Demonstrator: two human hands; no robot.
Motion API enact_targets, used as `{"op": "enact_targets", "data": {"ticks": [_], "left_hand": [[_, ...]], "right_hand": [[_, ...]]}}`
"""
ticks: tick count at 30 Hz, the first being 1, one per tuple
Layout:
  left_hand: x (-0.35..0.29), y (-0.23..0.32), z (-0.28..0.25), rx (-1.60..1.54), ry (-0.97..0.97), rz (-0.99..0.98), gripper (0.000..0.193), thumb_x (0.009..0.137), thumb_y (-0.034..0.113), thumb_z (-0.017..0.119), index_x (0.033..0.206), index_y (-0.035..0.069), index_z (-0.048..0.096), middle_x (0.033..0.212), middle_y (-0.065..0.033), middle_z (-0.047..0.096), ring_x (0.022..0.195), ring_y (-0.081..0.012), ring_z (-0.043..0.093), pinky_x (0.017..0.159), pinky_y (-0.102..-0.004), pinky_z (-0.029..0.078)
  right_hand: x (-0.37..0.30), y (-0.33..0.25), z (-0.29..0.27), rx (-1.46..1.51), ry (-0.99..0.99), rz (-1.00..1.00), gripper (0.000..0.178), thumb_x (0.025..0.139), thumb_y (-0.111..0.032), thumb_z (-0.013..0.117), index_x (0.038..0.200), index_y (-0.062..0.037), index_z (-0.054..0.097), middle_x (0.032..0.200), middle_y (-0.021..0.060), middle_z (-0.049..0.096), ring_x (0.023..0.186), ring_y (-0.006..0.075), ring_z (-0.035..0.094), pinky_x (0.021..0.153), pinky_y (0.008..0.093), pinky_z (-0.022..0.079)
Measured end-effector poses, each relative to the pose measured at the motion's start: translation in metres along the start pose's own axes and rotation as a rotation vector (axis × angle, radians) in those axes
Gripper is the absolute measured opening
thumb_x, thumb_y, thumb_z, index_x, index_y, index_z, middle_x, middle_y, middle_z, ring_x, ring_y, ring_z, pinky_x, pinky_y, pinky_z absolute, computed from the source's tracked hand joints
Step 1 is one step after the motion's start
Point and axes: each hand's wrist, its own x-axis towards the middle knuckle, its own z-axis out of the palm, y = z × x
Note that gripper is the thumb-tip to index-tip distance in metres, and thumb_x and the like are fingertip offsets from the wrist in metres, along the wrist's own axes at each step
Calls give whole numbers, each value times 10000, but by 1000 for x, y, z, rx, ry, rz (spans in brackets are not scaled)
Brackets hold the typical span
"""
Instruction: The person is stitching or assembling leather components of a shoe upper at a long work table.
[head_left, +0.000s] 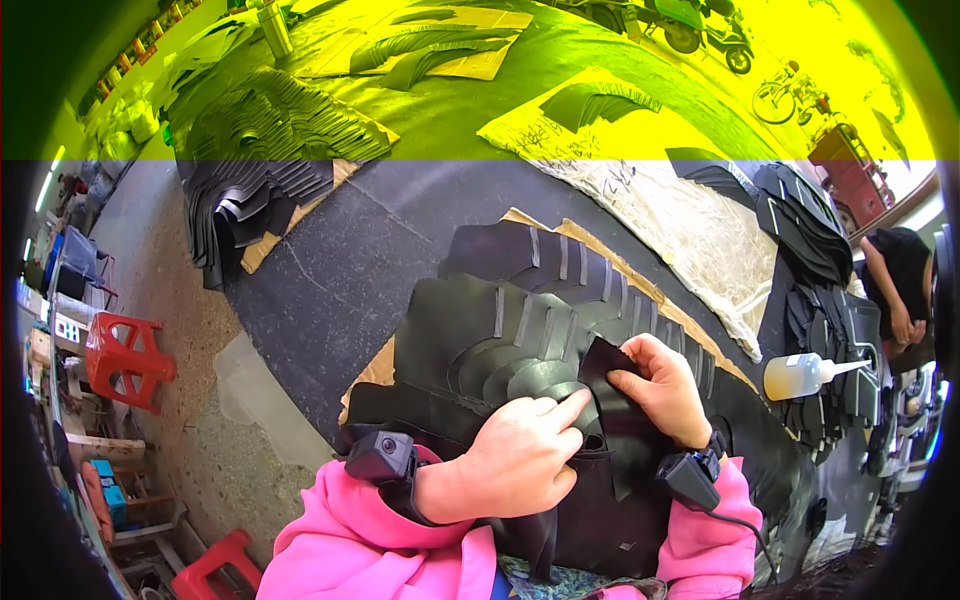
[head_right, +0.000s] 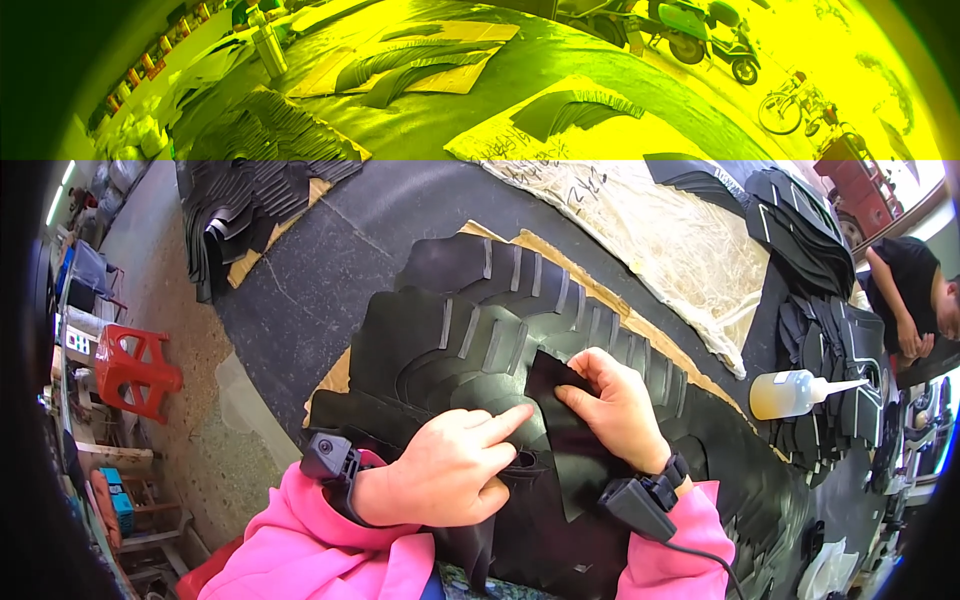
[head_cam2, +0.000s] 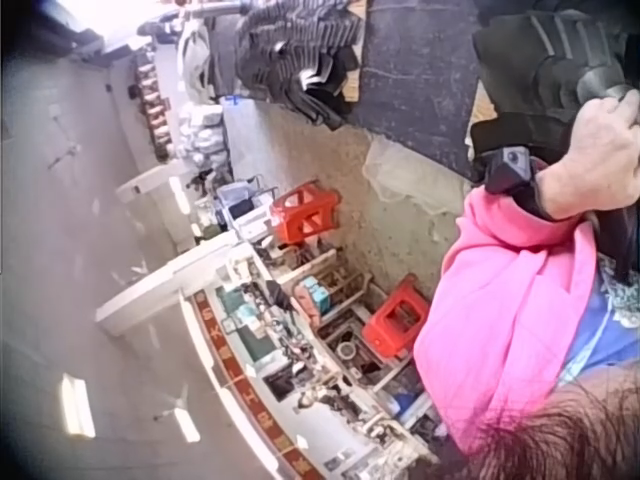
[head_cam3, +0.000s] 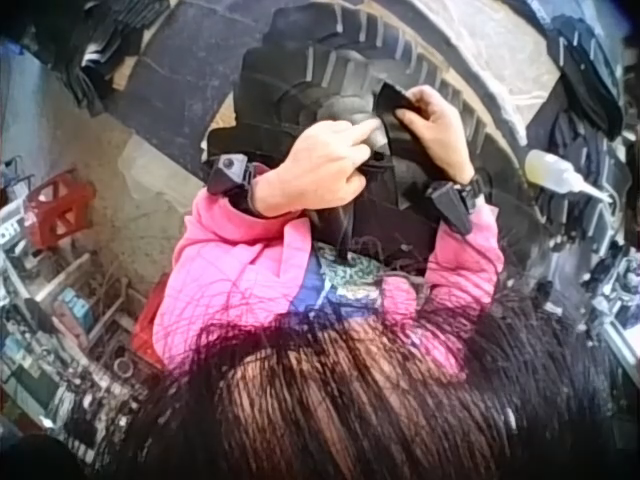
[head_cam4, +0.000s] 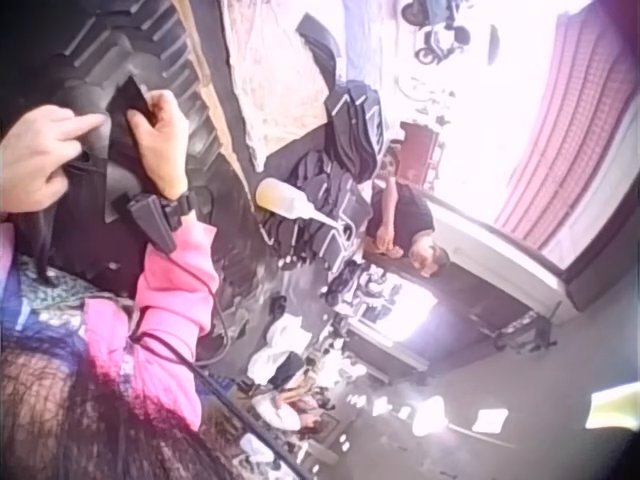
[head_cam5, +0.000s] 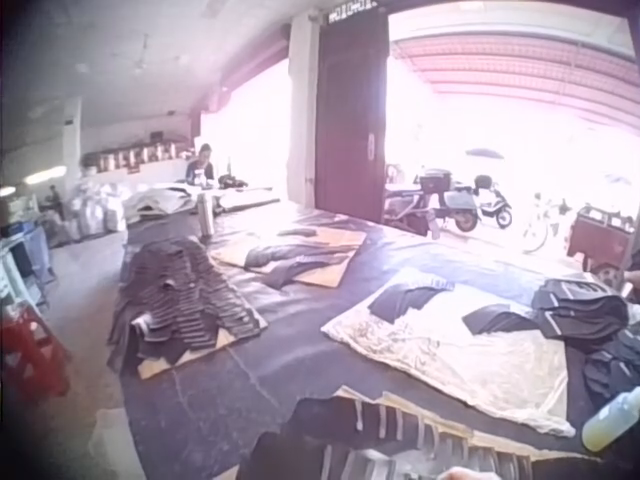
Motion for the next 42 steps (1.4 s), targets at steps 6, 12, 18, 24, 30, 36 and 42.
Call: {"op": "enact_targets", "data": {"ticks": [6, 12, 18, 24, 30, 36, 42], "left_hand": [[2, -7, 8, 97, -12, -32, 174, 559, 158, 574, 610, 1, 520, 1146, -204, 524, 718, -237, 503, 669, -340, 402], [4, -7, 6, 127, -51, -46, 177, 554, 165, 572, 625, 9, 532, 1147, -195, 524, 739, -231, 500, 679, -332, 392], [3, -8, 8, 103, -50, -57, 183, 548, 162, 577, 632, 5, 539, 1152, -191, 519, 758, -231, 498, 692, -339, 387], [3, -8, 8, 95, -34, -52, 173, 545, 155, 574, 618, 2, 537, 1151, -196, 518, 760, -236, 500, 694, -341, 388], [4, -9, 7, 87, -40, -59, 167, 544, 152, 567, 604, 0, 536, 1155, -198, 519, 754, -239, 506, 702, -339, 391], [5, -12, 4, -74, 46, -46, 163, 578, 87, 552, 690, -26, 518, 1067, -188, 540, 756, -290, 510, 679, -353, 422], [6, -11, -3, -890, -15, -308, 299, 735, 74, 505, 1024, 1, 476, 826, -70, 557, 632, -199, 497, 587, -288, 441]], "right_hand": [[0, 0, 2, -90, 33, -49, 146, 756, -25, 632, 862, -1, 535, 735, 27, 564, 666, 60, 498, 619, 217, 424], [2, -2, 6, -739, 263, -383, 118, 744, -98, 634, 739, -31, 537, 692, 110, 548, 589, 249, 551, 539, 323, 432], [2, -3, 6, -724, 255, -346, 129, 737, -106, 632, 704, -36, 528, 676, 95, 542, 579, 263, 547, 517, 337, 423], [3, -2, 8, -748, 257, -355, 130, 734, -105, 634, 703, -38, 527, 676, 93, 541, 575, 262, 547, 515, 338, 422], [5, 0, 12, -891, 267, -430, 151, 698, -81, 631, 828, -71, 554, 728, 76, 511, 633, 248, 538, 562, 341, 422], [3, -9, 14, -1186, 204, -650, 393, 667, -61, 569, 1053, -133, 582, 864, 51, 456, 814, 224, 457, 749, 339, 365], [-1, -8, 16, -1245, 149, -628, 427, 685, -48, 544, 1109, -91, 544, 907, 77, 459, 854, 243, 448, 811, 359, 344]]}}
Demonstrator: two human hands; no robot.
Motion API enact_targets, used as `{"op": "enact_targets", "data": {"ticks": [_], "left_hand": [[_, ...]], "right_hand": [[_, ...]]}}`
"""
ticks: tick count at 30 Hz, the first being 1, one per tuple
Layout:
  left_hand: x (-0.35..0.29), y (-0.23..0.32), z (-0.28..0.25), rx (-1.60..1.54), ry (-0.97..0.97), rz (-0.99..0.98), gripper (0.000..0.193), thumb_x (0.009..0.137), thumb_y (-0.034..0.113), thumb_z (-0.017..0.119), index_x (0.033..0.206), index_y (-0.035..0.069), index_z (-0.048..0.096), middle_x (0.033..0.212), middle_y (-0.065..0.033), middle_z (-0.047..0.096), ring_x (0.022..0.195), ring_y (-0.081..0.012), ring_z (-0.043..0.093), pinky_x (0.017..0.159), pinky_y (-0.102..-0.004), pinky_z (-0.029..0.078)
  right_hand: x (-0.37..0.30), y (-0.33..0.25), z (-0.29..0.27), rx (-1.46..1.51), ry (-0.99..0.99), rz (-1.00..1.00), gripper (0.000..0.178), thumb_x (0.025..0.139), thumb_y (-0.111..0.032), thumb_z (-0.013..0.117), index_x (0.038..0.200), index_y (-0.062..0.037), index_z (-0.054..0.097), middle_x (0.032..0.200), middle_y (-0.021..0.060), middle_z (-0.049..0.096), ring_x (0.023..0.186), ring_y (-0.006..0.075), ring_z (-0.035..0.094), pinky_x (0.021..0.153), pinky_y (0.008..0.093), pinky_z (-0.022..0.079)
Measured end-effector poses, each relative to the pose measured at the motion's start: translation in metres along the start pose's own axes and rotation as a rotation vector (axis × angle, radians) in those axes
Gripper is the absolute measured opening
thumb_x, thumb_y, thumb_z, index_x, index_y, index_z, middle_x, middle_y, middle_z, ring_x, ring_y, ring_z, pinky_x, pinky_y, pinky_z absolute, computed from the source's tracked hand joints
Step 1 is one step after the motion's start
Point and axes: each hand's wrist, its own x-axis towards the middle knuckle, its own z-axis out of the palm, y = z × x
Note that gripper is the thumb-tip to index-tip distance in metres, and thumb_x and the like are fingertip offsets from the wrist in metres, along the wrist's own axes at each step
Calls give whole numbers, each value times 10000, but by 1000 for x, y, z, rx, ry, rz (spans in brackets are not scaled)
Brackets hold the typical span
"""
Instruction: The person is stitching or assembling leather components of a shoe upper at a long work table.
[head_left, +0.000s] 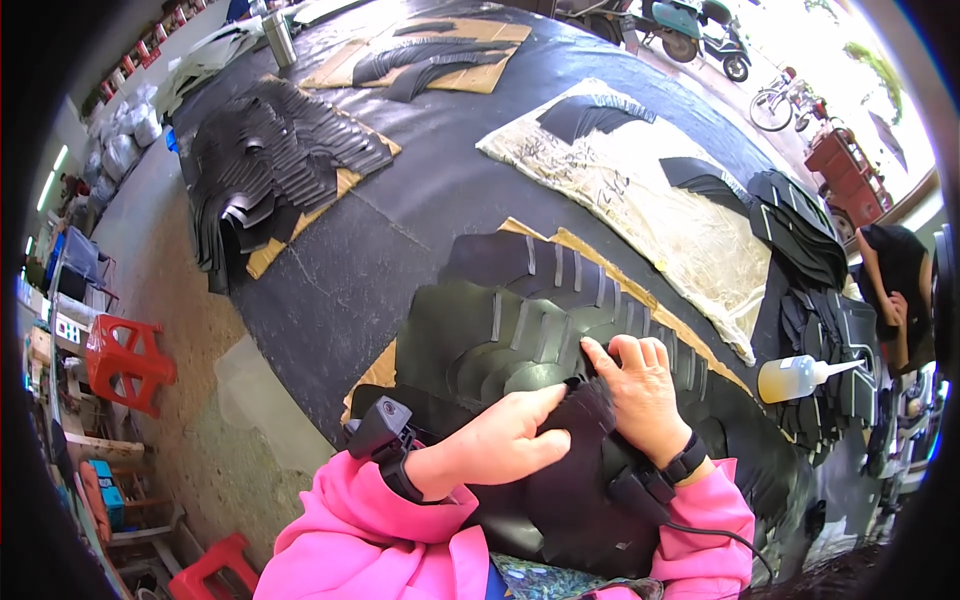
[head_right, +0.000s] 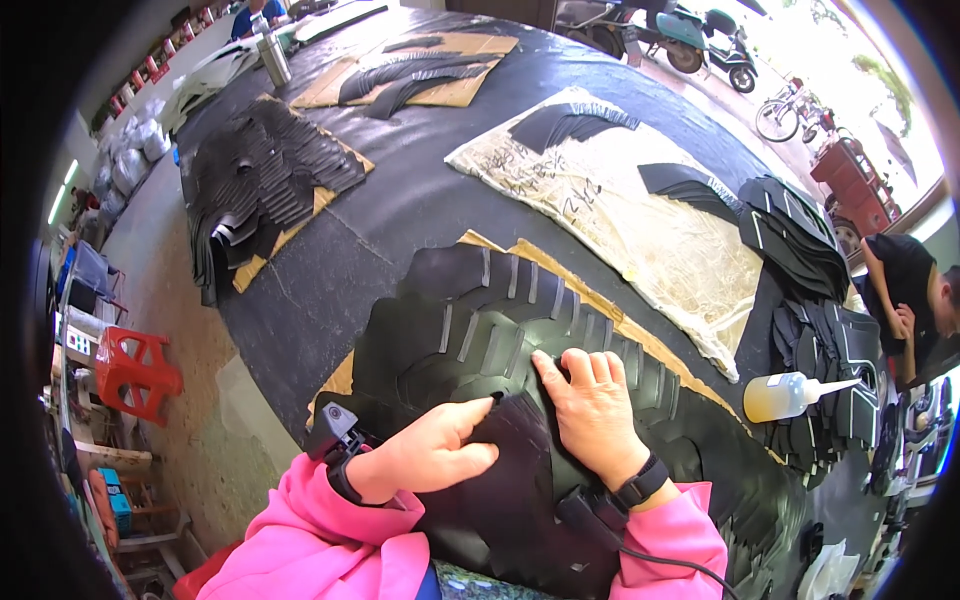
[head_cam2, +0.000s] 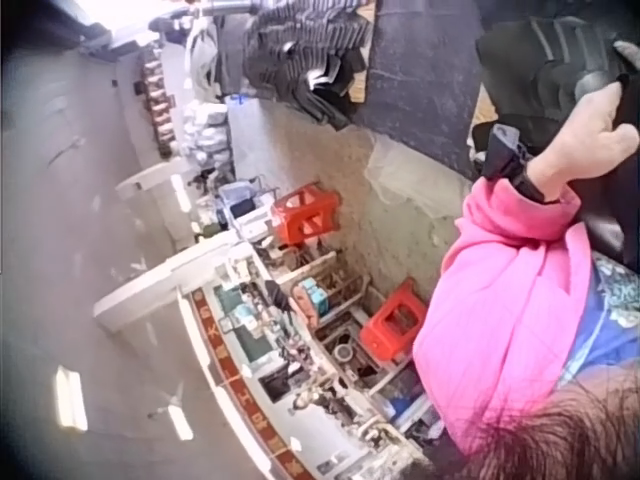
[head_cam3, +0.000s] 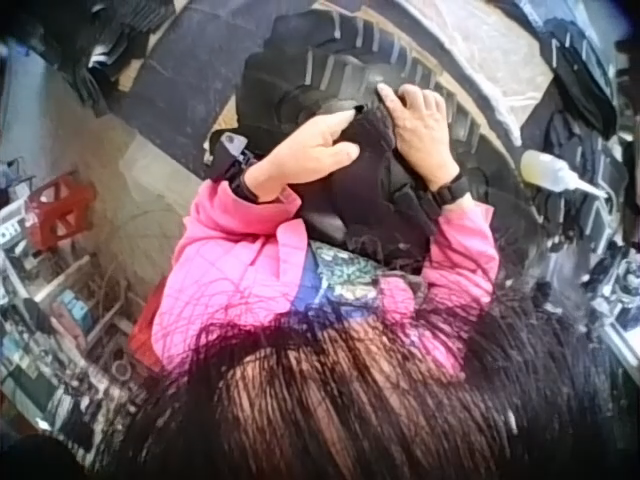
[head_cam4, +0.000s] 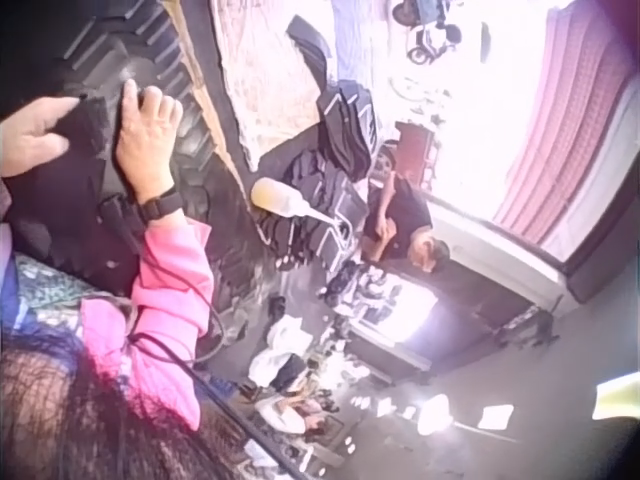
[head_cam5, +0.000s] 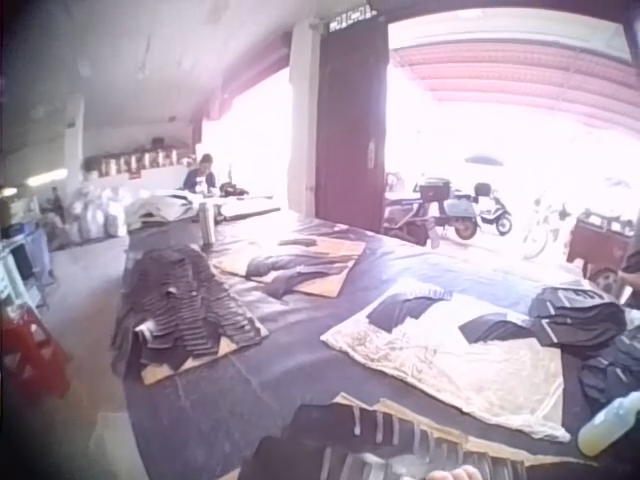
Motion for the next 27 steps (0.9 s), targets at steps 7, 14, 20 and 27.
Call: {"op": "enact_targets", "data": {"ticks": [7, 14, 20, 27], "left_hand": [[-3, -3, -8, -484, -79, -308, 467, 859, 170, 531, 1266, 27, 351, 1029, -20, 532, 775, -53, 523, 587, -202, 433], [1, -12, 2, -712, -163, -183, 539, 824, 196, 625, 1246, 33, 334, 1082, -30, 460, 942, -106, 475, 704, -240, 452], [-1, -22, -2, -727, -141, -195, 528, 802, 164, 654, 1234, 56, 370, 1053, -18, 477, 942, -83, 474, 748, -237, 444], [-3, -14, 0, -584, -122, -265, 448, 839, 152, 581, 1228, 43, 387, 1095, -28, 486, 975, -75, 469, 799, -236, 419]], "right_hand": [[-19, -8, -50, 993, 153, 326, 203, 707, -34, 655, 890, -40, 567, 722, 42, 513, 568, 109, 495, 512, 248, 400], [-15, -33, -49, 936, 65, 214, 426, 587, -208, 801, 849, -40, 510, 727, 49, 480, 566, 140, 504, 530, 261, 436], [-14, -35, -47, 1038, 12, 209, 354, 643, -123, 744, 897, -23, 518, 790, 61, 494, 666, 141, 538, 599, 258, 449], [-25, -30, -52, 1233, -35, 325, 214, 759, -37, 583, 960, 4, 523, 837, 83, 549, 711, 159, 568, 654, 263, 463]]}}
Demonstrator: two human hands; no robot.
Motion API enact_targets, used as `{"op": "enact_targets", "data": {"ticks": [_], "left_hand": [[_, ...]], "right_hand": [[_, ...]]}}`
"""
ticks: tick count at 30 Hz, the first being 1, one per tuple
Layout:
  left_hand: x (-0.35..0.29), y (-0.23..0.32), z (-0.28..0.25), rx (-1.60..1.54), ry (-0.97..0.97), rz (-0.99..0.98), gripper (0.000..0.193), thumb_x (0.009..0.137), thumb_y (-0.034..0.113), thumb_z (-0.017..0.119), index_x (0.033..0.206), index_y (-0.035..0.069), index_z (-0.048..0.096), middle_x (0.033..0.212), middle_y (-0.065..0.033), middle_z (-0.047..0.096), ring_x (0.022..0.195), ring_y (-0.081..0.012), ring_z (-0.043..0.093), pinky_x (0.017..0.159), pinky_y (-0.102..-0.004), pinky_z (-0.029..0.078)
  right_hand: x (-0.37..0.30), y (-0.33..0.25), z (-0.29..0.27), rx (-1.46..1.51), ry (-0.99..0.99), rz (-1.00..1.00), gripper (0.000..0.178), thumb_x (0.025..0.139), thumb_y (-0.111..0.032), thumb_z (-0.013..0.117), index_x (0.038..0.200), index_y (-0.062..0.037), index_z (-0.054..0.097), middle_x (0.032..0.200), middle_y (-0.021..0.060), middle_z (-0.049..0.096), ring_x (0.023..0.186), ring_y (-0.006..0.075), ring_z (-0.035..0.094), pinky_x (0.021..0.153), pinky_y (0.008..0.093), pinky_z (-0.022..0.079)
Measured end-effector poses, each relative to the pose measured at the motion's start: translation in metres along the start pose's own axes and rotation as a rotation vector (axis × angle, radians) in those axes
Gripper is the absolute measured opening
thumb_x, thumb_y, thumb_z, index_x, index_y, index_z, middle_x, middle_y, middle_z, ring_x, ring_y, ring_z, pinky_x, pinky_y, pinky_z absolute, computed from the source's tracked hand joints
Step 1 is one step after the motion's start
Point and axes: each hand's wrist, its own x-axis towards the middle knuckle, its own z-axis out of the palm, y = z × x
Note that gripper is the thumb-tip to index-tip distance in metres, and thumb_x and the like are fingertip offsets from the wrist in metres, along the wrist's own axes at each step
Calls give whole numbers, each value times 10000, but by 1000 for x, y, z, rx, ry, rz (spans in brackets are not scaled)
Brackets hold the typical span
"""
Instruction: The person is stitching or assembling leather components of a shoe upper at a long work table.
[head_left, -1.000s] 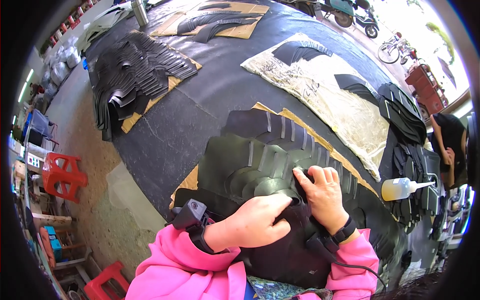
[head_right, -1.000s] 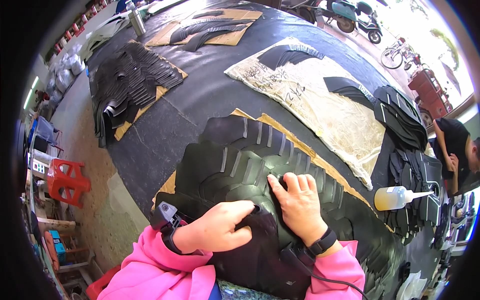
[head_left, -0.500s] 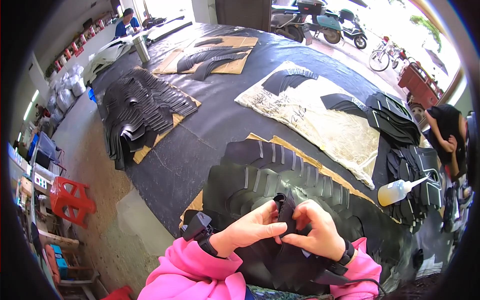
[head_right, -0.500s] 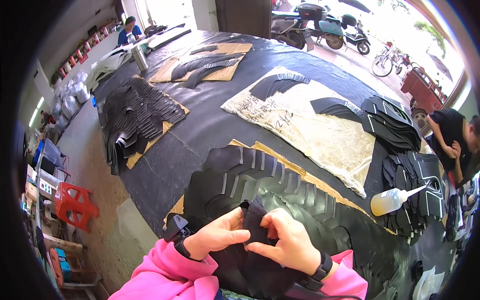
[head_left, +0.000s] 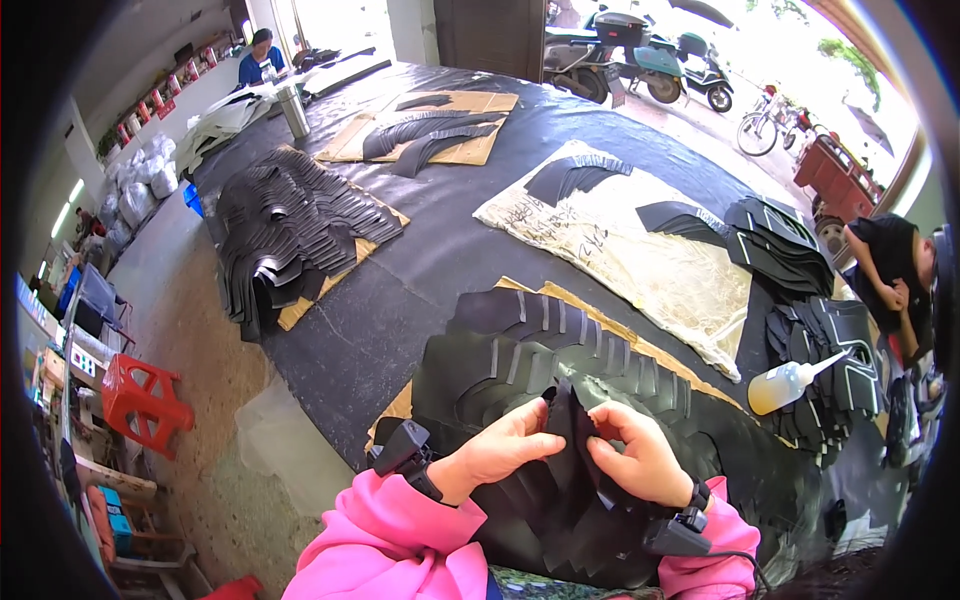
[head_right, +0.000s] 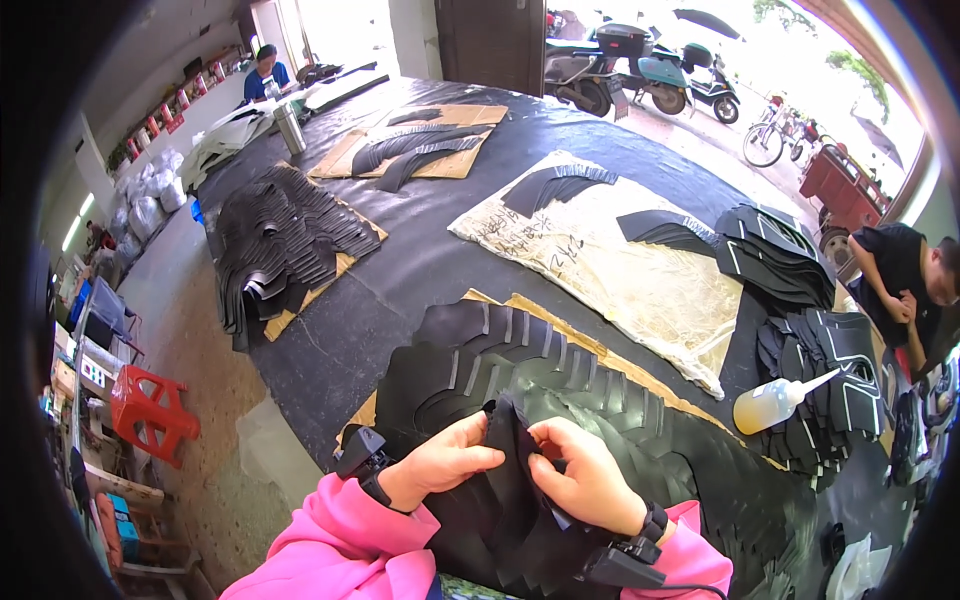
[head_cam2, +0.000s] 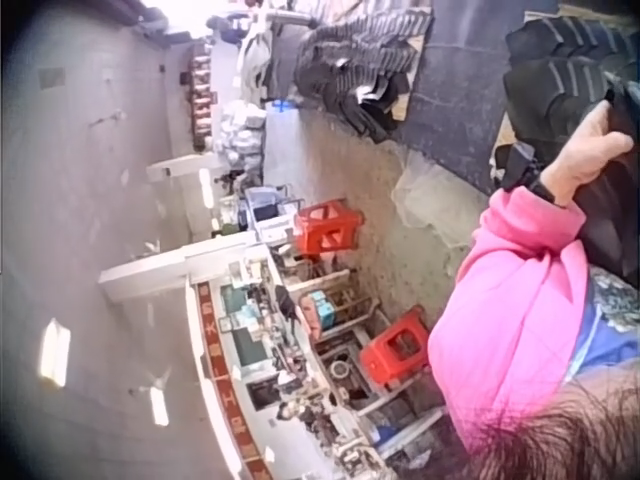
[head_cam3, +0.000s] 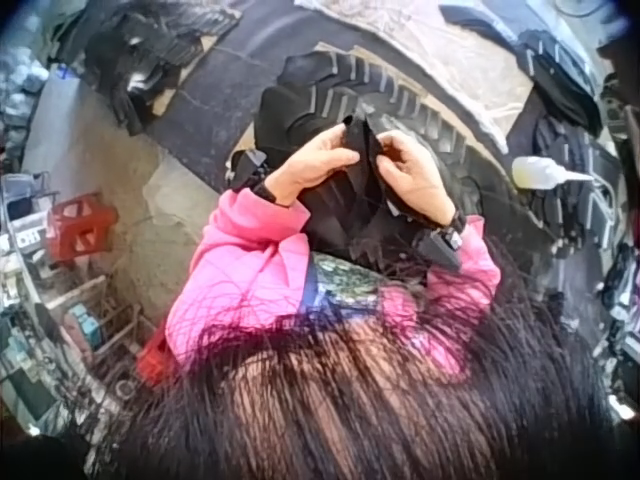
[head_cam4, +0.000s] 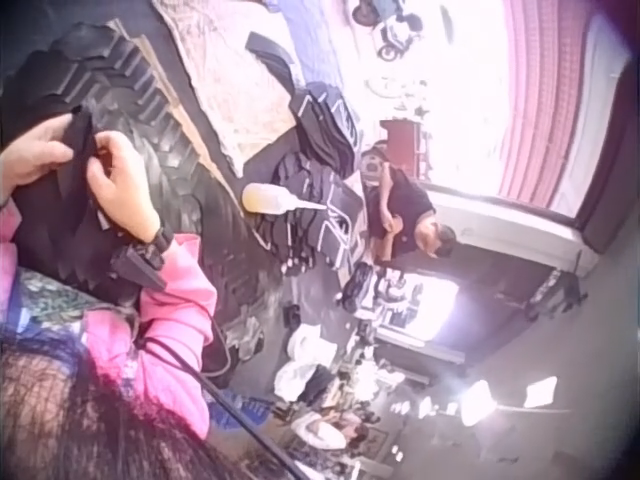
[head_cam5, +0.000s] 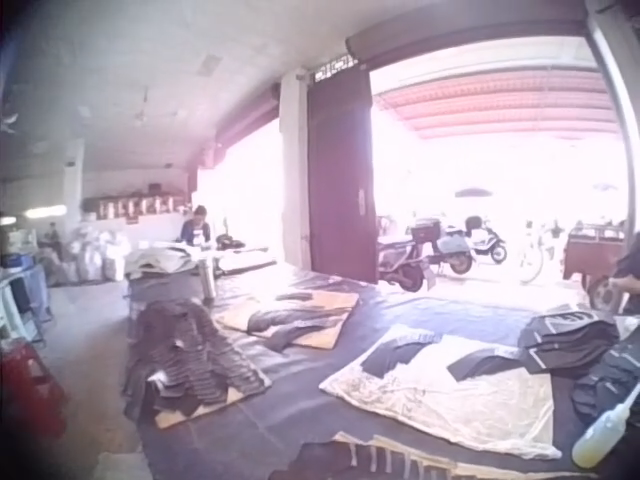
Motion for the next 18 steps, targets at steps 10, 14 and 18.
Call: {"op": "enact_targets", "data": {"ticks": [10, 14, 18], "left_hand": [[1, -9, 53, -87, 195, 153, 276, 905, 89, 414, 1169, 10, 433, 1071, -89, 554, 973, -164, 545, 853, -294, 440], [-8, 5, 65, 50, 168, 239, 271, 929, 116, 391, 1176, 7, 413, 1039, -152, 571, 951, -204, 569, 847, -312, 448], [-3, 14, 78, 419, 4, 257, 228, 909, 87, 441, 1121, 5, 466, 1011, -94, 573, 886, -166, 569, 795, -286, 448]], "right_hand": [[-27, -32, -16, -605, 96, -231, 174, 766, -119, 609, 876, -35, 503, 729, 174, 564, 654, 355, 566, 562, 391, 454], [-56, -50, -64, -569, 271, -147, 130, 748, -55, 607, 845, -13, 531, 702, 157, 539, 611, 317, 551, 559, 323, 444], [-86, -47, -122, 106, 446, 5, 93, 817, -33, 541, 907, -10, 536, 829, 13, 584, 754, 58, 534, 660, 218, 434]]}}
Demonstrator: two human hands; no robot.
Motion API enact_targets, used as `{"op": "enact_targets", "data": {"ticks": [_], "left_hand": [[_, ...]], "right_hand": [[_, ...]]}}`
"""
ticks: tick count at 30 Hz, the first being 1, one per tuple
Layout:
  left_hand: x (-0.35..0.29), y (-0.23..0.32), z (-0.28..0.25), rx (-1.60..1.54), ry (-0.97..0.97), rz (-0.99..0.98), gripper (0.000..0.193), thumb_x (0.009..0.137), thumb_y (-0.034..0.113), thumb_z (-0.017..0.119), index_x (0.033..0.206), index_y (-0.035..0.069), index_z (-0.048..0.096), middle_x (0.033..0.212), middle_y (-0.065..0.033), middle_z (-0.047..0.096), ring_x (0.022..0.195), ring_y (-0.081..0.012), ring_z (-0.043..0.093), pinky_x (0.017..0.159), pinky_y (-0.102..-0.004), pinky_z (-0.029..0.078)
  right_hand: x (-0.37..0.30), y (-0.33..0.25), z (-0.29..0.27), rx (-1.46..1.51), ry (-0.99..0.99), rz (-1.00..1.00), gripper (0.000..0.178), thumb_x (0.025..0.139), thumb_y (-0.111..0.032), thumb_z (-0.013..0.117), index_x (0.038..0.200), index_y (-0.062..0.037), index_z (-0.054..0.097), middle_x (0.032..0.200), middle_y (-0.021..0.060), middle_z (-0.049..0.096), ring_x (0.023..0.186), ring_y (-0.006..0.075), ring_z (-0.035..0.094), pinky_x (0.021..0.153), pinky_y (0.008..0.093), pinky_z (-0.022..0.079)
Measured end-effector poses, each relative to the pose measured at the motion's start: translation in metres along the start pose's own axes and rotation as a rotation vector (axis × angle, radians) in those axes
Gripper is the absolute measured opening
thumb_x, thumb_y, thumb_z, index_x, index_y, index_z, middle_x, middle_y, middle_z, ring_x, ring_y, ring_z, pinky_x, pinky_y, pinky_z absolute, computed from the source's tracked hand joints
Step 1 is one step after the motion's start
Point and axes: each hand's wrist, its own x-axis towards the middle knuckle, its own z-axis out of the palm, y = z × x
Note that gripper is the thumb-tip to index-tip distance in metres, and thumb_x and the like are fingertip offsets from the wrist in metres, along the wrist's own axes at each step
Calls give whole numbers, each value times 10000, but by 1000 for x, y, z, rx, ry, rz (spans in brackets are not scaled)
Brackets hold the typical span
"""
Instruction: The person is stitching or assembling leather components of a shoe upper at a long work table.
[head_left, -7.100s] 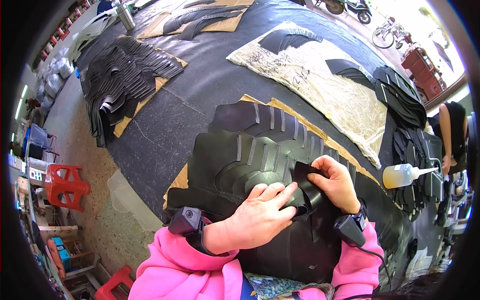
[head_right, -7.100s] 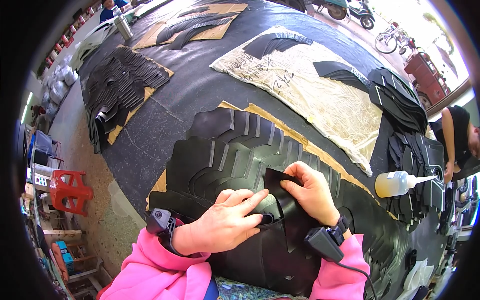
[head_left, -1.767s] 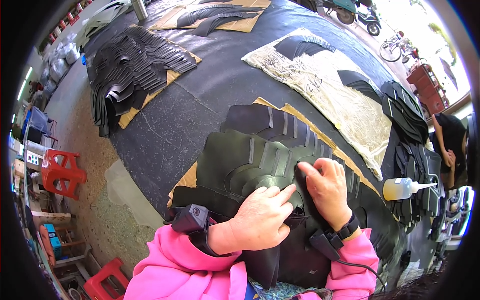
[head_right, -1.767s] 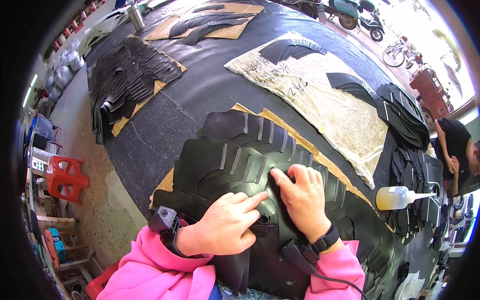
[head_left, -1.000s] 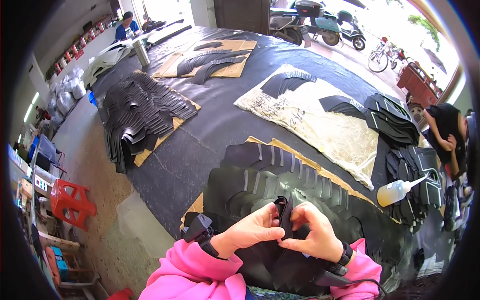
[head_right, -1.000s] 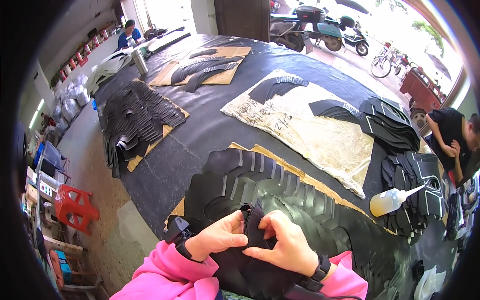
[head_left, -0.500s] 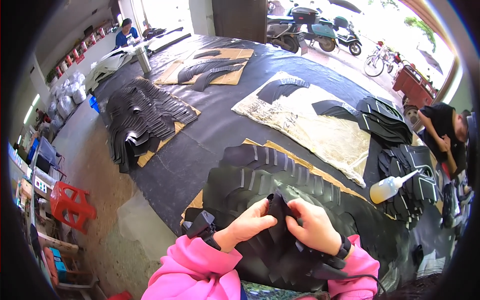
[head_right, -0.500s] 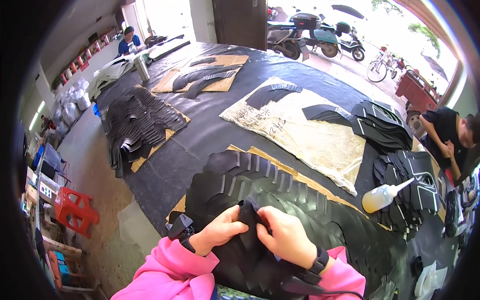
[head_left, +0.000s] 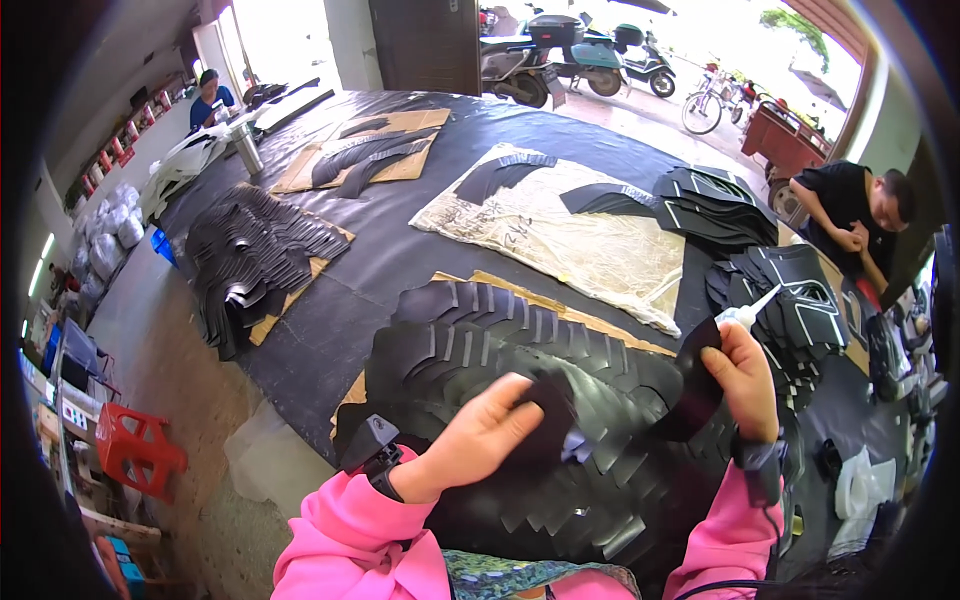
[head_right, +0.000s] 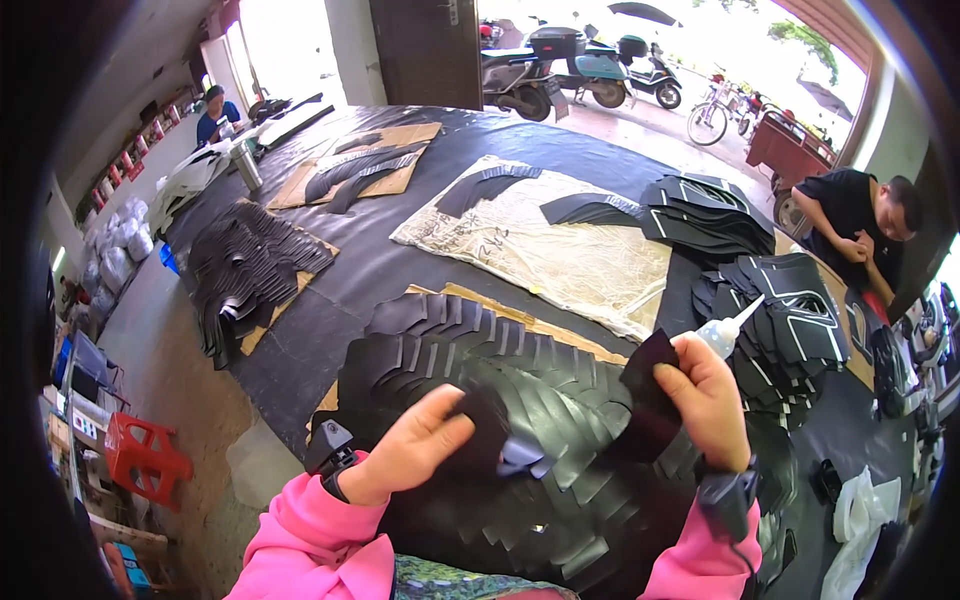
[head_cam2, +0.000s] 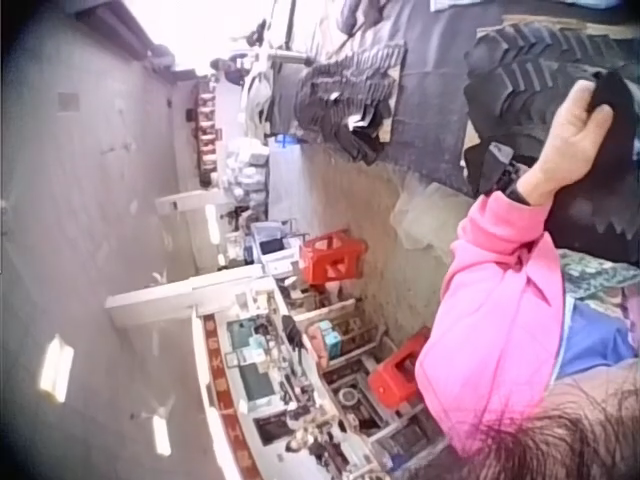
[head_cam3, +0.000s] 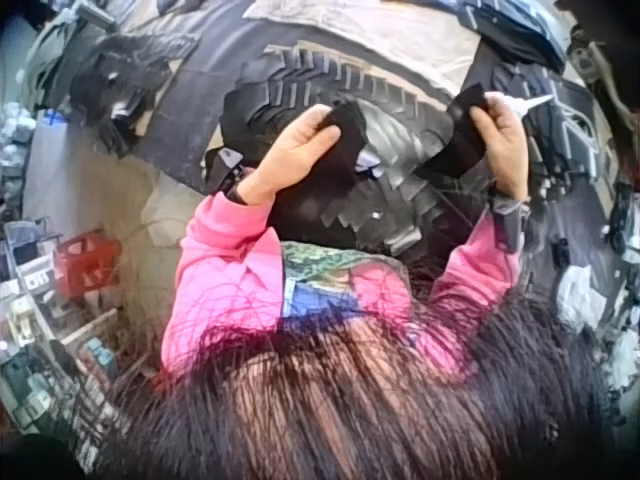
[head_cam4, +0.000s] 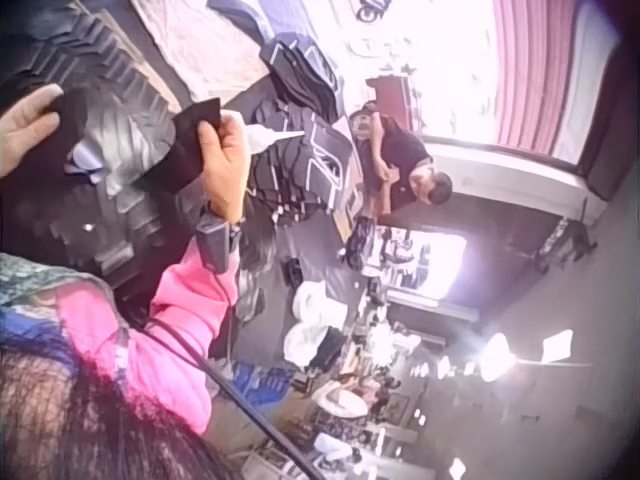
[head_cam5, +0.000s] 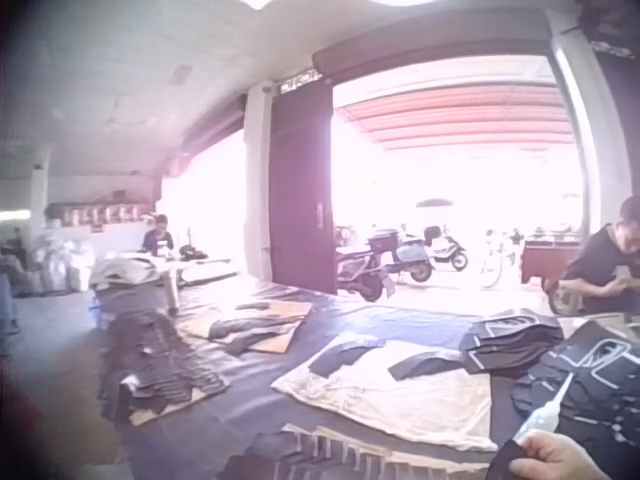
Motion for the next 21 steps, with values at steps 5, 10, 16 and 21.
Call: {"op": "enact_targets", "data": {"ticks": [5, 10, 16, 21], "left_hand": [[37, 5, 30, 452, -407, 35, 241, 858, 139, 528, 1040, -19, 518, 836, -158, 606, 769, -252, 595, 686, -318, 452], [69, -41, 48, 776, -364, 179, 210, 824, 141, 537, 976, -3, 524, 879, -154, 582, 807, -328, 560, 705, -373, 449], [82, -68, 44, 1102, -255, 269, 161, 769, 101, 555, 886, 4, 504, 1033, -152, 515, 860, -288, 517, 766, -354, 421], [84, -72, 43, 1081, -229, 293, 159, 775, 107, 550, 877, -3, 500, 1160, -181, 477, 886, -298, 503, 797, -371, 407]], "right_hand": [[38, 53, -20, -183, -179, 161, 127, 782, -59, 592, 894, -7, 562, 815, -10, 572, 752, 63, 510, 697, 216, 414], [61, 111, -28, -350, -283, 249, 181, 745, -110, 649, 875, -4, 578, 774, -14, 568, 715, 71, 498, 669, 233, 419], [61, 127, -30, -228, -246, 316, 191, 752, -63, 639, 920, -4, 569, 805, -19, 573, 737, 45, 496, 682, 206, 421], [62, 131, -30, -233, -272, 296, 196, 753, -56, 643, 922, 9, 567, 820, 3, 596, 757, 55, 509, 697, 214, 427]]}}
